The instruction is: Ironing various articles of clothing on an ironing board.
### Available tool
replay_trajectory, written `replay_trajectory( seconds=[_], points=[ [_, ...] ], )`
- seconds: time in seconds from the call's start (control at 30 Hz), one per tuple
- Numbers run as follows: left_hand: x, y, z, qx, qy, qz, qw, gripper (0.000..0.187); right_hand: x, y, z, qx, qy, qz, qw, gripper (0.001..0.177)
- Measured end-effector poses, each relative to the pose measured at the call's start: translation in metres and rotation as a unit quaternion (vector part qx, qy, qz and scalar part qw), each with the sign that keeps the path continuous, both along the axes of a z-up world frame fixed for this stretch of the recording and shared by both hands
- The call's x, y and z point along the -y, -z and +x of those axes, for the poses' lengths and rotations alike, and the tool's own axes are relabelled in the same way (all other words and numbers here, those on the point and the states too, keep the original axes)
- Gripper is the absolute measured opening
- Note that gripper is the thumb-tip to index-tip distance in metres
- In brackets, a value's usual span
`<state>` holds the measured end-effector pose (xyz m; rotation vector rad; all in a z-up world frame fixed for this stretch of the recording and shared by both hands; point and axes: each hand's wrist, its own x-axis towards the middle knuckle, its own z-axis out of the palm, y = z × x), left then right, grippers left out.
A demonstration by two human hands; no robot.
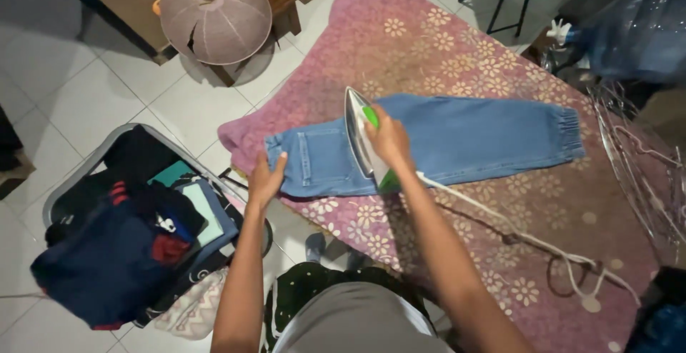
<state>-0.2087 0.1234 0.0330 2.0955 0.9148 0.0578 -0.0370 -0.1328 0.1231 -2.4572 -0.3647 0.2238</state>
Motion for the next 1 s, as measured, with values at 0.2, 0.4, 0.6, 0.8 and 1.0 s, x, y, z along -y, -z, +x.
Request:
replay_trajectory(
  seconds=[0.2, 0.4, 0.6, 0.8, 1.0],
  points=[
    [-0.012, 0.074, -0.007, 0.143, 0.060, 0.048, 0.987, 0.073, 0.014, 0.044, -0.036, -0.064, -0.121, 0.179, 0.974, 0.052],
    [0.005, 0.051, -0.016, 0.130, 0.019, -0.018, 0.991, 0.045, -0.052, 0.005, -0.089, 0.048, -0.075, -0.006, 0.996, 0.043],
    [0.002, 0.054, -0.010, 0.159, 0.035, -0.015, 0.987, 0.043, -0.066, 0.015, -0.050, 0.110, -0.090, -0.037, 0.989, 0.040],
    [0.009, 0.049, -0.002, 0.066, 0.031, 0.046, 0.996, 0.044, 0.034, 0.031, -0.045, 0.085, -0.065, -0.147, 0.983, 0.052],
    [0.058, -0.037, 0.028, 0.197, 0.139, 0.344, 0.907, 0.057, 0.183, 0.042, 0.025, 0.120, 0.088, -0.206, 0.967, 0.037]
  ],
)
